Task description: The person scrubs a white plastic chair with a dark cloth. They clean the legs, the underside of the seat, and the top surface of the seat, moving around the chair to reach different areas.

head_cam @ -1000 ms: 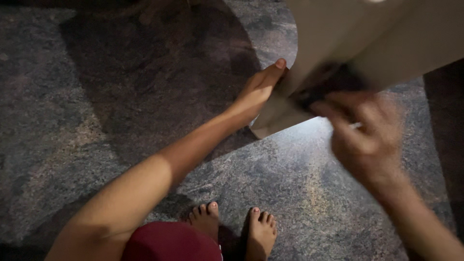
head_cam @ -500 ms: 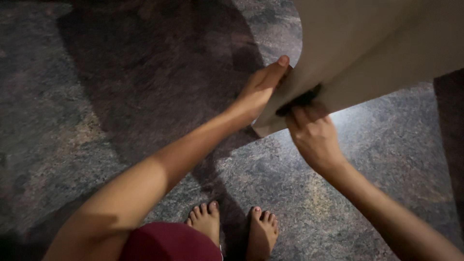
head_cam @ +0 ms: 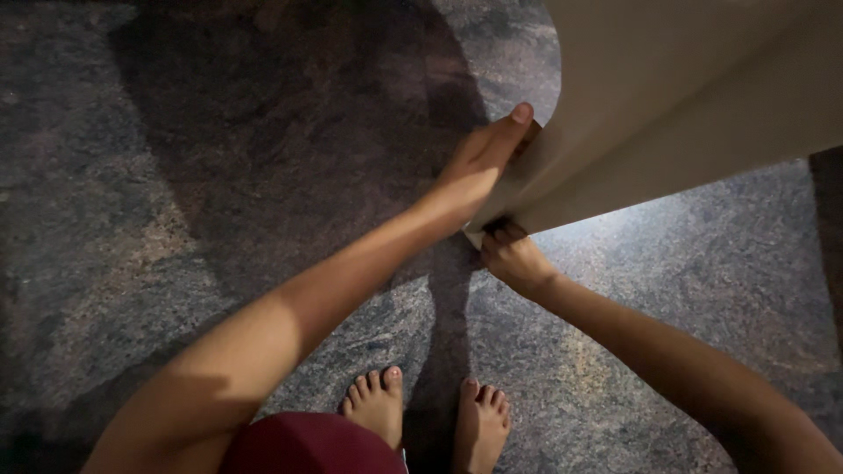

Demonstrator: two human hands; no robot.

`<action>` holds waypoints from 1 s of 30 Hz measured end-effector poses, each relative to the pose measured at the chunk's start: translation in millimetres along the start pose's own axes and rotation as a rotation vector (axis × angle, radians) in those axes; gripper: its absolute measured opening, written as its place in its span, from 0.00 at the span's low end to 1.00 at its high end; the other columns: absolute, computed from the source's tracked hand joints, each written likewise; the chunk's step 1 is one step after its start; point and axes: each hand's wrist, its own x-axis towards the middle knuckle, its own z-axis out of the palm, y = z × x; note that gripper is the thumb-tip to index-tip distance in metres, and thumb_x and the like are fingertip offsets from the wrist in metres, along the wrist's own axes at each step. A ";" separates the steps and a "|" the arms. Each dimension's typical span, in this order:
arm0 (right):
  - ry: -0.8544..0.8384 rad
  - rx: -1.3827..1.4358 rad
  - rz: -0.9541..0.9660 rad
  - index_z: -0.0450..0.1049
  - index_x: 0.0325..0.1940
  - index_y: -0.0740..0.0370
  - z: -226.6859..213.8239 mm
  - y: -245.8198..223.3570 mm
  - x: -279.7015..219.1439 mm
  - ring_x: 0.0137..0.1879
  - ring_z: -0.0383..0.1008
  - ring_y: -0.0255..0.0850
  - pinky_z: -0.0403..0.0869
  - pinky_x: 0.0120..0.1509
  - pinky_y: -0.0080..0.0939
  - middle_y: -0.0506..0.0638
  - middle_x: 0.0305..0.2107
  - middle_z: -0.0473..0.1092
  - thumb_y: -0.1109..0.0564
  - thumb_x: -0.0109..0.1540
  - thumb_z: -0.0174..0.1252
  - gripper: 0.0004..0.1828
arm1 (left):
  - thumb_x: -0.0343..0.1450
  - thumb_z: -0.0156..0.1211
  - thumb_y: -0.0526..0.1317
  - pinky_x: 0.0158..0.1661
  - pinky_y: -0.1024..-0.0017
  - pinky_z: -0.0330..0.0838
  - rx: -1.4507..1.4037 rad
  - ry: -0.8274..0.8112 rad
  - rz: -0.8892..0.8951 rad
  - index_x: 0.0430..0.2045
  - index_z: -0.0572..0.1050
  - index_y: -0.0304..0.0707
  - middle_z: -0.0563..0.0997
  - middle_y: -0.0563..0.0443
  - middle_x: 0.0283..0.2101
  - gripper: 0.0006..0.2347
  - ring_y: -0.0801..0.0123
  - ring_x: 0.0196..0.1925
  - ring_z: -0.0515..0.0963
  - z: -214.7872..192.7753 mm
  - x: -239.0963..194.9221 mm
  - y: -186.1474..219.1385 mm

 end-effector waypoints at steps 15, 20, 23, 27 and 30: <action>0.549 0.647 0.381 0.82 0.46 0.59 -247.3 22.6 -65.4 0.44 0.76 0.45 0.78 0.42 0.44 0.55 0.47 0.76 0.68 0.54 0.57 0.18 | 0.76 0.40 0.65 0.51 0.65 0.71 -0.193 -0.016 -0.054 0.37 0.76 0.31 0.79 0.45 0.38 0.31 0.63 0.44 0.77 1.1 7.1 -14.6; 1.004 -0.167 0.255 0.83 0.43 0.54 -281.7 66.9 -63.7 0.43 0.71 0.45 0.73 0.39 0.46 0.53 0.44 0.73 0.66 0.60 0.70 0.10 | 0.80 0.33 0.66 0.62 0.67 0.61 -0.013 0.000 0.082 0.49 0.74 0.30 0.76 0.51 0.52 0.33 0.66 0.58 0.71 -5.8 9.2 -22.4; 0.811 -0.150 0.370 0.86 0.48 0.55 -273.3 71.4 -58.3 0.44 0.72 0.41 0.71 0.35 0.34 0.57 0.48 0.74 0.65 0.64 0.70 0.11 | 0.82 0.33 0.65 0.57 0.64 0.61 0.004 0.055 -0.040 0.55 0.71 0.26 0.71 0.52 0.52 0.33 0.65 0.56 0.65 -4.1 9.0 -24.6; 0.745 -0.091 0.347 0.85 0.54 0.52 -243.8 55.2 -49.2 0.51 0.73 0.43 0.77 0.48 0.39 0.54 0.50 0.72 0.64 0.66 0.66 0.14 | 0.76 0.34 0.66 0.50 0.66 0.70 -0.135 0.011 -0.042 0.35 0.77 0.32 0.80 0.46 0.37 0.32 0.65 0.43 0.76 -1.9 5.9 -12.0; 0.665 0.027 0.295 0.83 0.55 0.53 -221.5 40.9 -42.6 0.51 0.73 0.44 0.77 0.53 0.43 0.51 0.48 0.73 0.63 0.62 0.63 0.17 | 0.76 0.35 0.66 0.47 0.67 0.69 -0.153 -0.007 -0.028 0.32 0.77 0.34 0.79 0.48 0.34 0.32 0.66 0.40 0.76 -0.6 1.1 -6.8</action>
